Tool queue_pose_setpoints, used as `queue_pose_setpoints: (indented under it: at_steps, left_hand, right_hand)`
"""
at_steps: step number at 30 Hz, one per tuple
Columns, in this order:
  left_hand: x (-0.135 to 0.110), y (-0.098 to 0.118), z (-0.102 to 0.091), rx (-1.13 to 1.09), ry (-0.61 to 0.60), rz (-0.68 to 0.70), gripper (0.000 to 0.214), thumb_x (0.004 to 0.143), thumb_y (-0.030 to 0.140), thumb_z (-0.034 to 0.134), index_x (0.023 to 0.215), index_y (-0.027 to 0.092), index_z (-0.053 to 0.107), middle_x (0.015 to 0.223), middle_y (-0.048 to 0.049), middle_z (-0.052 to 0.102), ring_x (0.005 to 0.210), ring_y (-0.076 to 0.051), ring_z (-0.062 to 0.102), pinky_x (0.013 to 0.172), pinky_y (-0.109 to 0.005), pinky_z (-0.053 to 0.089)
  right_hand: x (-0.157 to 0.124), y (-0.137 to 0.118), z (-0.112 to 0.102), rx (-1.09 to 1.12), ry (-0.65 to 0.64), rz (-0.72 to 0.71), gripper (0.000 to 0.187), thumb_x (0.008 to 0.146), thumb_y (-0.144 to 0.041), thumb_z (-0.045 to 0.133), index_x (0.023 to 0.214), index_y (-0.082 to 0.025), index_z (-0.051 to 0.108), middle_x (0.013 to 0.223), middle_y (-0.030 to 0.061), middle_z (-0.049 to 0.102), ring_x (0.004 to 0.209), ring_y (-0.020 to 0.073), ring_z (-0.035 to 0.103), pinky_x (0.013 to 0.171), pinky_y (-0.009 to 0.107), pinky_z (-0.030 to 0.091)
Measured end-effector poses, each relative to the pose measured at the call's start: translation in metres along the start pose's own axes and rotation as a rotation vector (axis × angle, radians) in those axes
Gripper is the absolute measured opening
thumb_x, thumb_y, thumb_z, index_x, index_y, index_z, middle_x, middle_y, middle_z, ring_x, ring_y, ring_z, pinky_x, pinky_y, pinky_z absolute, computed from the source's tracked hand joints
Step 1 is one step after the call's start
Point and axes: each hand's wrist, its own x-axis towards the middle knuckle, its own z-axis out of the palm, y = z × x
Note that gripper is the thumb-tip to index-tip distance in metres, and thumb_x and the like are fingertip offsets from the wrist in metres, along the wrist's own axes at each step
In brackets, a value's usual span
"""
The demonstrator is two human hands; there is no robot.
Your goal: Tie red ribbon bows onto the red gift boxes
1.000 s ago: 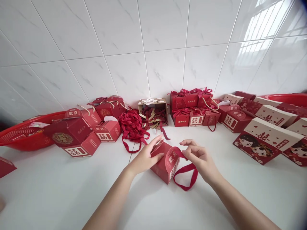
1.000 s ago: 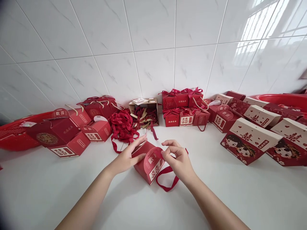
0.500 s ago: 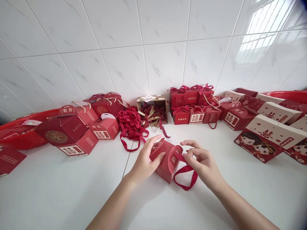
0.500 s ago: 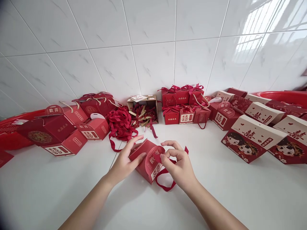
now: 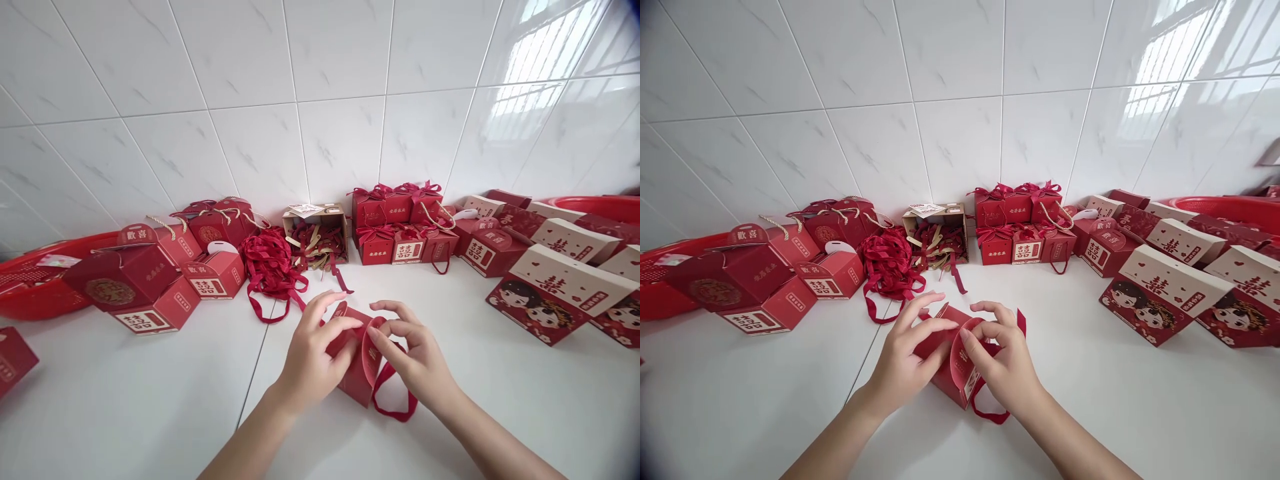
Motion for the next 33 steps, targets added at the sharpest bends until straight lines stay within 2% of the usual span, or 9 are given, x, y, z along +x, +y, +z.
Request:
queue_pose_setpoints:
  at_steps: [3, 6, 8, 11, 13, 19, 22, 27, 33]
  left_hand:
    - [0.004, 0.002, 0.002, 0.02, 0.138, 0.013, 0.018, 0.082, 0.011, 0.058, 0.084, 0.025, 0.068, 0.113, -0.0073, 0.061, 0.107, -0.023, 0.061, 0.083, -0.038, 0.054]
    - [0.008, 0.005, 0.0, 0.0, 0.256, -0.017, 0.014, 0.081, 0.013, 0.061, 0.083, 0.024, 0.068, 0.106, -0.0064, 0.062, 0.098, -0.021, 0.063, 0.076, -0.035, 0.055]
    - [0.011, 0.007, -0.004, -0.01, 0.304, -0.051, 0.011, 0.081, 0.016, 0.062, 0.083, 0.025, 0.068, 0.104, -0.0053, 0.063, 0.097, -0.021, 0.063, 0.078, -0.036, 0.055]
    - [0.015, 0.009, -0.01, -0.029, 0.324, -0.079, 0.008, 0.082, 0.019, 0.063, 0.082, 0.025, 0.068, 0.102, -0.0043, 0.064, 0.099, -0.021, 0.062, 0.083, -0.037, 0.053]
    - [0.015, 0.008, -0.013, -0.059, 0.311, -0.085, 0.008, 0.082, 0.02, 0.063, 0.086, 0.024, 0.068, 0.101, -0.0042, 0.064, 0.1, -0.021, 0.062, 0.086, -0.037, 0.052]
    - [0.005, -0.004, -0.02, -0.132, 0.1, -0.168, 0.019, 0.081, 0.018, 0.062, 0.099, 0.022, 0.062, 0.09, -0.0025, 0.068, 0.083, -0.018, 0.064, 0.076, -0.032, 0.053]
    - [0.002, -0.009, -0.02, -0.17, 0.126, -0.233, 0.016, 0.082, 0.021, 0.062, 0.097, 0.025, 0.062, 0.078, -0.0002, 0.067, 0.071, -0.017, 0.065, 0.068, -0.033, 0.055]
    - [0.001, -0.015, -0.015, -0.229, 0.217, -0.34, 0.013, 0.082, 0.028, 0.064, 0.094, 0.032, 0.061, 0.074, 0.0014, 0.066, 0.068, -0.019, 0.065, 0.063, -0.036, 0.057]
    - [0.003, -0.018, -0.014, -0.336, 0.255, -0.485, 0.012, 0.081, 0.033, 0.065, 0.092, 0.03, 0.061, 0.077, 0.0005, 0.068, 0.073, -0.021, 0.066, 0.061, -0.034, 0.056]
  right_hand:
    - [0.0, 0.003, 0.001, -0.072, 0.038, -0.048, 0.033, 0.087, -0.046, 0.056, 0.063, -0.023, 0.06, 0.104, 0.0103, 0.062, 0.124, 0.0305, 0.044, 0.1, 0.046, 0.035]
    - [0.003, 0.0, 0.0, -0.138, 0.13, -0.134, 0.022, 0.085, -0.046, 0.059, 0.093, -0.026, 0.063, 0.123, 0.0107, 0.055, 0.128, 0.031, 0.041, 0.103, 0.048, 0.033]
    - [0.007, -0.008, -0.001, -0.15, 0.065, -0.169, 0.029, 0.084, -0.045, 0.06, 0.108, -0.028, 0.061, 0.131, 0.0099, 0.051, 0.129, 0.0306, 0.041, 0.104, 0.048, 0.033]
    - [0.019, -0.026, -0.006, -0.078, -0.19, -0.143, 0.022, 0.086, -0.044, 0.057, 0.09, -0.024, 0.066, 0.112, 0.0081, 0.062, 0.109, 0.0267, 0.056, 0.095, 0.042, 0.042]
    - [0.028, -0.041, -0.012, 0.011, -0.274, -0.092, 0.026, 0.086, -0.046, 0.057, 0.081, -0.022, 0.064, 0.093, 0.0059, 0.066, 0.087, 0.0217, 0.061, 0.082, 0.037, 0.048]
    - [0.039, -0.083, -0.046, 0.274, -0.022, -0.198, 0.014, 0.078, -0.04, 0.071, 0.081, -0.026, 0.068, 0.083, 0.0017, 0.067, 0.082, 0.0196, 0.062, 0.073, 0.033, 0.05]
    - [0.029, -0.097, -0.059, 0.329, 0.054, -0.259, 0.011, 0.074, -0.038, 0.075, 0.079, -0.03, 0.07, 0.081, 0.0009, 0.067, 0.08, 0.0199, 0.062, 0.07, 0.033, 0.052]
    - [0.021, -0.101, -0.061, 0.279, -0.085, -0.207, 0.016, 0.081, -0.044, 0.067, 0.078, -0.029, 0.07, 0.083, 0.0032, 0.066, 0.081, 0.0216, 0.062, 0.066, 0.033, 0.051]
    - [0.045, -0.075, -0.031, 0.105, -0.325, -0.04, 0.027, 0.087, -0.043, 0.056, 0.069, -0.022, 0.059, 0.07, 0.0004, 0.057, 0.062, 0.0141, 0.052, 0.057, 0.027, 0.043]
